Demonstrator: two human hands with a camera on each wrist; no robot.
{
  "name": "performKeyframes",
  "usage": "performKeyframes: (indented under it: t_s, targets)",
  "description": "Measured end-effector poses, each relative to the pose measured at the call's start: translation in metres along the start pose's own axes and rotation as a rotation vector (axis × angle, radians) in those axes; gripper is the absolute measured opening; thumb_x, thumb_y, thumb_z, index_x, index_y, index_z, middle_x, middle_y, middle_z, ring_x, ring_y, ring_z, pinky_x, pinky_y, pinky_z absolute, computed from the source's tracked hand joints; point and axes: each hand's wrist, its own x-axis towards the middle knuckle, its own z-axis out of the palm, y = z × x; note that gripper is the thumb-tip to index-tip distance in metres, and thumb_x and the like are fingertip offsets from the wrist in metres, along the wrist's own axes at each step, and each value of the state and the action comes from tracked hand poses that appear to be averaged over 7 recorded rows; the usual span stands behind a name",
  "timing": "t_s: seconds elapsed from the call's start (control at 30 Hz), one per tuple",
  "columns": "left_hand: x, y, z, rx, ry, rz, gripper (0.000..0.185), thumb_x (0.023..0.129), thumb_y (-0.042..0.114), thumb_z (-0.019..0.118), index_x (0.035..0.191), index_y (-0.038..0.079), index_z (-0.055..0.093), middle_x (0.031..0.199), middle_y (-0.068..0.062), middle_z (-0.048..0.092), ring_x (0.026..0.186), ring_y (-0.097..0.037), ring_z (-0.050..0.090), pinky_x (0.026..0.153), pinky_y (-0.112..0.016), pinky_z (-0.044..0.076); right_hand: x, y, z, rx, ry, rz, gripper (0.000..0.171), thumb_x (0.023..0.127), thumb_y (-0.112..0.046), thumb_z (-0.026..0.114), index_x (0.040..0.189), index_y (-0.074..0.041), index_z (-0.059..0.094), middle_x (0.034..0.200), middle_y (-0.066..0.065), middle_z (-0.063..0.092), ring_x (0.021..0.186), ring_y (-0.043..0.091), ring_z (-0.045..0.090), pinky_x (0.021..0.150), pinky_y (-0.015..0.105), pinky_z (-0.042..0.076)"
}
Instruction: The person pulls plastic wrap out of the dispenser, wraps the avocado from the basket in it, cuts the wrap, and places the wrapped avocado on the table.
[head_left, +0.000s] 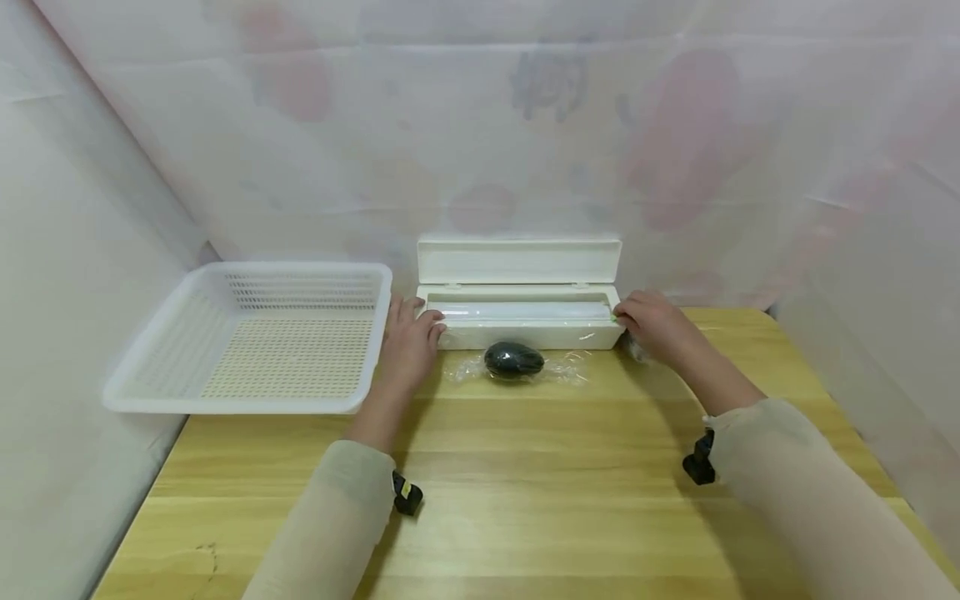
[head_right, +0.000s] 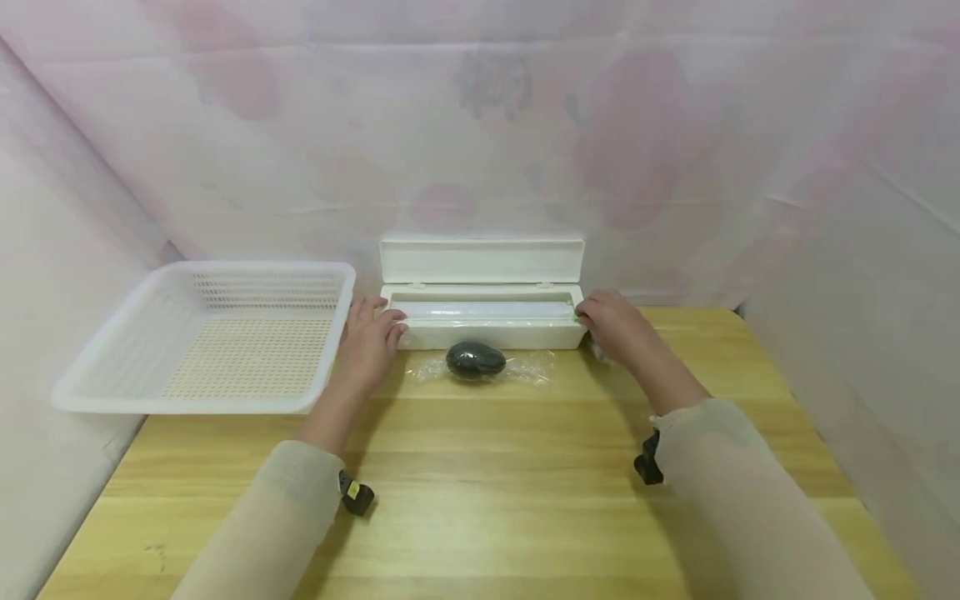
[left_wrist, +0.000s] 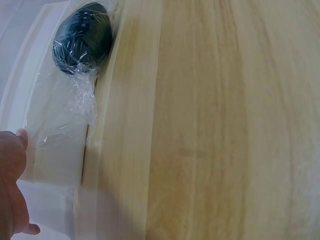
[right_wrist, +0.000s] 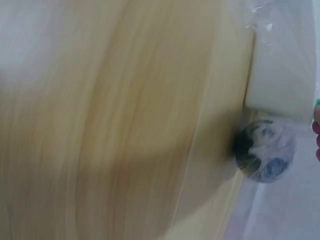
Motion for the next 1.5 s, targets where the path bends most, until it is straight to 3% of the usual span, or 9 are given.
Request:
performKeyframes:
  t_s: [0.2, 0.43, 0.6, 0.77, 0.97, 1.13, 1.33, 1.5]
  targets:
    - [0.0, -0.002, 0.0, -0.028, 0.006, 0.001, 0.027, 0.1, 0.034, 0.055, 0.12, 0.019, 0.067, 0.149, -0.009, 0.04, 0.15, -0.039, 0.013, 0.119, -0.051, 0.025, 0.006, -0.001, -0.002, 0.0, -0.039, 0.031, 0.016, 0.096, -0.001, 0.059, 0.109, 0.004, 0.066, 0.106, 0.018, 0.064, 0.102, 0.036, 0.055, 0.091, 0.05, 0.047]
    - [0.001, 0.003, 0.004, -0.036, 0.032, 0.02, 0.027, 0.099, 0.031, 0.058, 0.119, 0.017, 0.07, 0.144, -0.011, 0.045, 0.14, -0.031, 0.032, 0.11, -0.043, 0.04, 0.003, 0.0, -0.006, 0.016, -0.08, 0.113, 0.022, 0.097, -0.007, 0.058, 0.114, 0.005, 0.066, 0.109, 0.02, 0.063, 0.105, 0.038, 0.053, 0.094, 0.054, 0.044]
    - [0.002, 0.005, 0.005, -0.024, 0.044, 0.026, 0.029, 0.099, 0.031, 0.059, 0.121, 0.017, 0.07, 0.143, -0.012, 0.046, 0.137, -0.029, 0.037, 0.108, -0.041, 0.042, 0.001, -0.01, 0.003, 0.025, 0.041, 0.166, 0.029, 0.097, -0.013, 0.059, 0.12, 0.003, 0.065, 0.112, 0.024, 0.06, 0.109, 0.043, 0.051, 0.096, 0.058, 0.043]
    - [0.002, 0.003, 0.008, -0.006, 0.056, 0.04, 0.031, 0.098, 0.031, 0.059, 0.124, 0.018, 0.068, 0.143, -0.013, 0.046, 0.135, -0.032, 0.041, 0.105, -0.043, 0.045, 0.007, -0.03, 0.022, -0.005, 0.198, 0.066, 0.03, 0.093, -0.017, 0.065, 0.118, 0.0, 0.067, 0.109, 0.022, 0.06, 0.105, 0.042, 0.052, 0.091, 0.055, 0.046]
    - [0.001, 0.002, 0.01, 0.006, 0.051, 0.047, 0.033, 0.098, 0.03, 0.06, 0.129, 0.018, 0.065, 0.144, -0.014, 0.046, 0.134, -0.033, 0.043, 0.105, -0.043, 0.045, 0.015, -0.048, 0.045, -0.071, 0.25, -0.073, 0.035, 0.089, -0.022, 0.073, 0.119, -0.005, 0.069, 0.108, 0.016, 0.06, 0.099, 0.035, 0.055, 0.079, 0.048, 0.048]
    - [0.0, 0.006, 0.01, -0.015, 0.019, 0.027, 0.042, 0.1, 0.029, 0.058, 0.139, 0.016, 0.056, 0.145, -0.015, 0.044, 0.135, -0.034, 0.042, 0.106, -0.046, 0.043, 0.02, -0.054, 0.054, -0.103, 0.358, -0.155, 0.025, 0.084, -0.013, 0.077, 0.108, -0.008, 0.073, 0.1, 0.014, 0.063, 0.092, 0.033, 0.058, 0.071, 0.046, 0.049]
    - [0.001, 0.01, 0.009, -0.037, 0.003, -0.005, 0.048, 0.099, 0.028, 0.059, 0.144, 0.016, 0.048, 0.148, -0.015, 0.04, 0.138, -0.034, 0.039, 0.111, -0.048, 0.038, 0.025, -0.055, 0.055, -0.093, 0.457, -0.186, 0.013, 0.08, -0.004, 0.079, 0.092, -0.008, 0.075, 0.092, 0.01, 0.065, 0.087, 0.031, 0.059, 0.072, 0.047, 0.049]
    - [0.0, 0.01, 0.011, -0.03, 0.045, -0.007, 0.045, 0.096, 0.025, 0.064, 0.138, 0.014, 0.053, 0.147, -0.016, 0.04, 0.137, -0.034, 0.038, 0.109, -0.048, 0.04, 0.024, -0.058, 0.057, -0.074, 0.483, -0.172, 0.007, 0.08, -0.002, 0.077, 0.083, -0.008, 0.073, 0.087, 0.009, 0.063, 0.085, 0.03, 0.056, 0.069, 0.044, 0.047]
